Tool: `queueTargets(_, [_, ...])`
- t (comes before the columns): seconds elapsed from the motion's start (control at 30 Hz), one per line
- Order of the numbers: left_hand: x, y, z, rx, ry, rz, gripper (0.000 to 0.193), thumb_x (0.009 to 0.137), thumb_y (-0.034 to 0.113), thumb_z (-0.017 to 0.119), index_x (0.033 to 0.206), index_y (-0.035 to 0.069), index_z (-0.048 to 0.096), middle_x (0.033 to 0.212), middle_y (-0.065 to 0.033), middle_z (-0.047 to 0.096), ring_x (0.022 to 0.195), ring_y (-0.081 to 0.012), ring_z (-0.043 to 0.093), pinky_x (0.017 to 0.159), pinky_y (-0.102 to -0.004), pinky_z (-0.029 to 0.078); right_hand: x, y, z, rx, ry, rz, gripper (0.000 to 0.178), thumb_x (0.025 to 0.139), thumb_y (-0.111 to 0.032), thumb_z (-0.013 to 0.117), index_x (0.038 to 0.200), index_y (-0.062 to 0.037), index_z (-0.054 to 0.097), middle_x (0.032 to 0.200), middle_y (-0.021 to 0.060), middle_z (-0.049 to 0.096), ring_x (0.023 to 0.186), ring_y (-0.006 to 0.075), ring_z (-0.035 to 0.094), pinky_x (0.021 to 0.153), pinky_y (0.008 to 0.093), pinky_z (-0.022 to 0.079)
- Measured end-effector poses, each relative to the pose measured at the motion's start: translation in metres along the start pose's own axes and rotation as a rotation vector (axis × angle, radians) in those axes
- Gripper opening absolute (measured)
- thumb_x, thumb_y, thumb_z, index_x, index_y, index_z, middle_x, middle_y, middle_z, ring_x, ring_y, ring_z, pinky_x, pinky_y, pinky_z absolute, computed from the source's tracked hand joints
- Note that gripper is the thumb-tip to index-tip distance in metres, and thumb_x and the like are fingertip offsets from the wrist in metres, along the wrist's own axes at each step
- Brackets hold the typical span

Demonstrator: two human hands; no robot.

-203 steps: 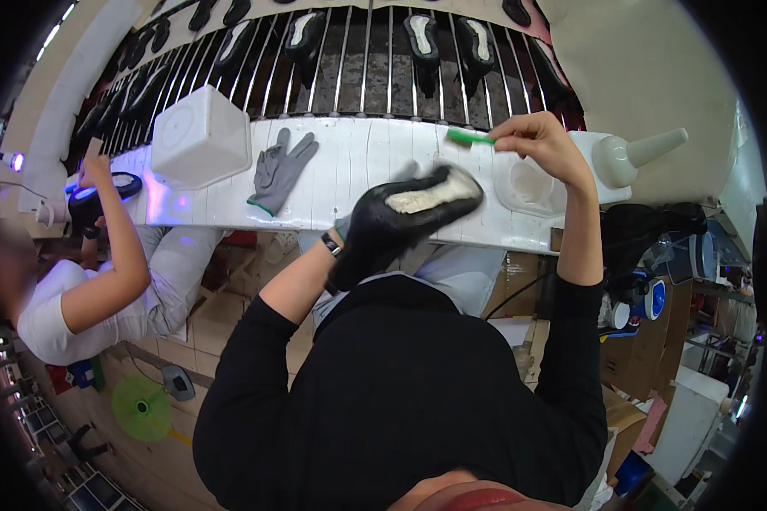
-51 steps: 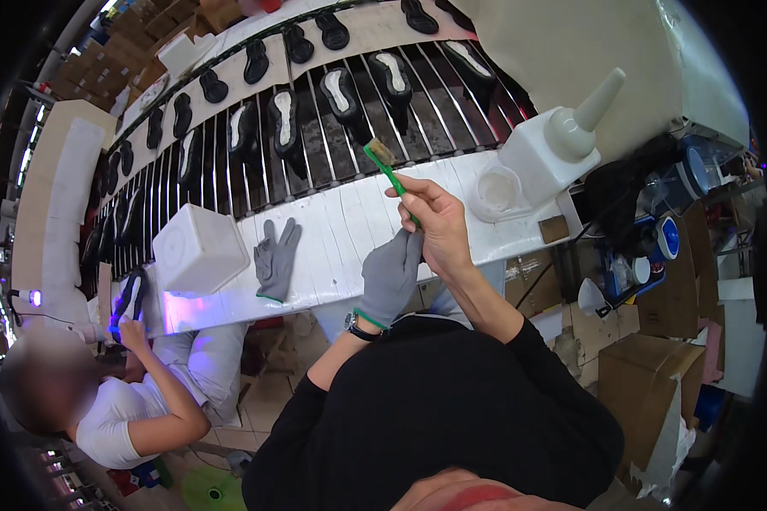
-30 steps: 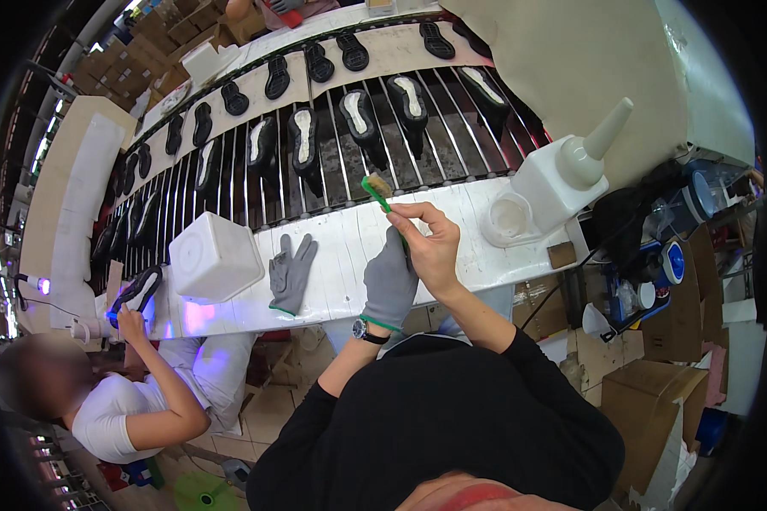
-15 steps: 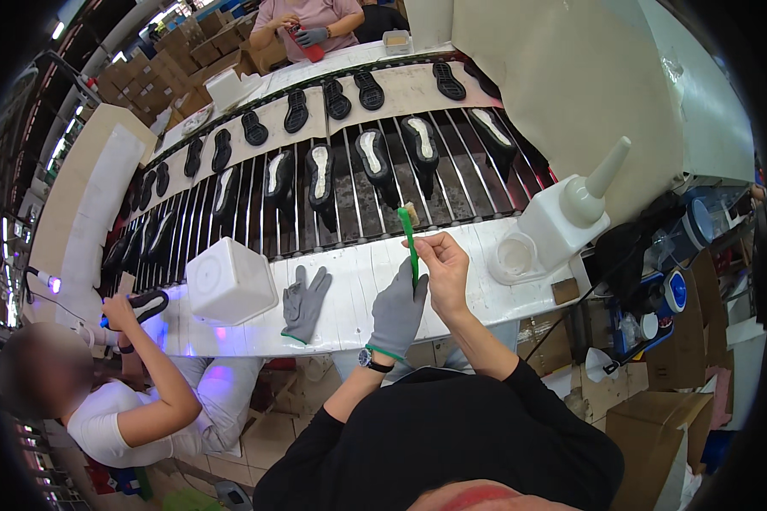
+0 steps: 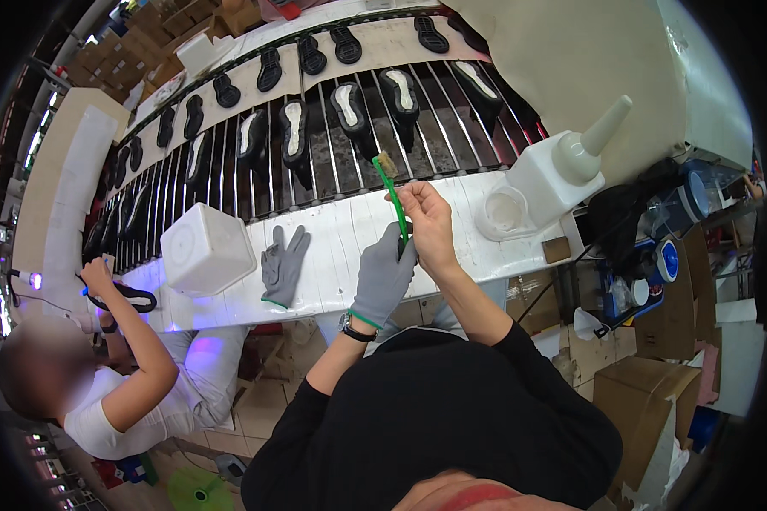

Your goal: Applying glue or adhesive to the sole and edges of black shoes using a green brush.

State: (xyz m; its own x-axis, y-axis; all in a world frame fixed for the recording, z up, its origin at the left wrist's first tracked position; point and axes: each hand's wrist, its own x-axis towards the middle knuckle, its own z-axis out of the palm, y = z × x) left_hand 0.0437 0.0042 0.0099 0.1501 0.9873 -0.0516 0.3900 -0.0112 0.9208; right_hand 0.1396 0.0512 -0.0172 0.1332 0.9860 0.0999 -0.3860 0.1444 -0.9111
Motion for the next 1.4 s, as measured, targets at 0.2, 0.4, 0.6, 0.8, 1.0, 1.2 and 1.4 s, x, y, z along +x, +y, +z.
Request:
queueTargets(0.2, [0.002, -0.004, 0.007, 0.048, 0.028, 0.100, 0.013, 0.089, 0.013, 0.055, 0.093, 0.002, 0.051, 0.057, -0.0158, 0.057, 0.055, -0.0351, 0.060, 0.049, -0.0414, 0.044, -0.003, 0.002, -0.003, 0.027, 0.056, 0.015, 0.018, 0.098, -0.019, 0.053, 0.097, -0.0016, 0.056, 0.093, 0.0063, 0.063, 0.083, 0.0078, 0.054, 0.076, 0.0213, 0.042])
queueTargets(0.4, [-0.001, -0.007, 0.009, 0.047, 0.059, 0.122, 0.016, 0.090, 0.014, 0.055, 0.092, -0.001, 0.053, 0.057, -0.0115, 0.058, 0.047, -0.0203, 0.060, 0.045, -0.0312, 0.044, -0.004, 0.002, -0.008, 0.122, 0.033, 0.124, 0.016, 0.098, -0.019, 0.051, 0.096, -0.0038, 0.055, 0.088, 0.0034, 0.061, 0.077, 0.0065, 0.052, 0.071, 0.0210, 0.042])
queueTargets(0.6, [-0.004, -0.002, 0.010, -0.020, 0.086, 0.109, 0.015, 0.091, 0.014, 0.055, 0.092, -0.001, 0.054, 0.056, -0.0087, 0.057, 0.046, -0.0139, 0.057, 0.044, -0.0292, 0.043, -0.008, 0.000, -0.004, 0.156, 0.101, 0.048, 0.011, 0.097, -0.012, 0.050, 0.095, -0.0022, 0.055, 0.088, 0.0025, 0.059, 0.074, 0.0071, 0.050, 0.068, 0.0215, 0.042])
queueTargets(0.8, [0.001, 0.002, 0.004, -0.195, 0.056, -0.003, 0.017, 0.094, 0.017, 0.054, 0.098, 0.001, 0.054, 0.059, -0.0072, 0.059, 0.048, -0.0136, 0.058, 0.046, -0.0273, 0.044, -0.010, -0.011, -0.001, 0.070, 0.088, -0.084, 0.014, 0.097, -0.014, 0.052, 0.094, -0.0006, 0.057, 0.088, 0.0043, 0.063, 0.076, 0.0080, 0.052, 0.068, 0.0219, 0.043])
queueTargets(1.0, [0.007, 0.010, -0.006, -0.252, 0.076, 0.022, 0.017, 0.095, 0.016, 0.054, 0.100, 0.000, 0.056, 0.063, -0.0036, 0.059, 0.050, -0.0069, 0.054, 0.044, -0.0232, 0.041, -0.003, -0.029, -0.002, -0.127, -0.138, 0.014, 0.019, 0.094, -0.013, 0.057, 0.098, 0.0035, 0.064, 0.089, 0.0065, 0.067, 0.080, 0.0082, 0.059, 0.073, 0.0220, 0.046])
queueTargets(1.2, [0.000, -0.006, -0.003, -0.024, 0.066, 0.082, 0.021, 0.094, 0.019, 0.053, 0.102, 0.000, 0.054, 0.060, -0.0102, 0.059, 0.053, -0.0230, 0.062, 0.050, -0.0345, 0.046, -0.008, -0.023, -0.009, -0.184, -0.203, 0.033, 0.018, 0.090, -0.014, 0.062, 0.095, 0.0033, 0.066, 0.083, 0.0073, 0.070, 0.076, 0.0078, 0.061, 0.068, 0.0220, 0.048])
queueTargets(1.4, [-0.008, 0.001, -0.013, -0.042, -0.008, 0.014, 0.023, 0.094, 0.021, 0.053, 0.103, 0.000, 0.054, 0.060, -0.0114, 0.060, 0.054, -0.0263, 0.063, 0.050, -0.0374, 0.046, -0.008, -0.025, -0.002, -0.045, -0.242, 0.118, 0.018, 0.089, -0.010, 0.063, 0.101, 0.0029, 0.062, 0.079, 0.0088, 0.069, 0.074, 0.0094, 0.063, 0.069, 0.0232, 0.047])
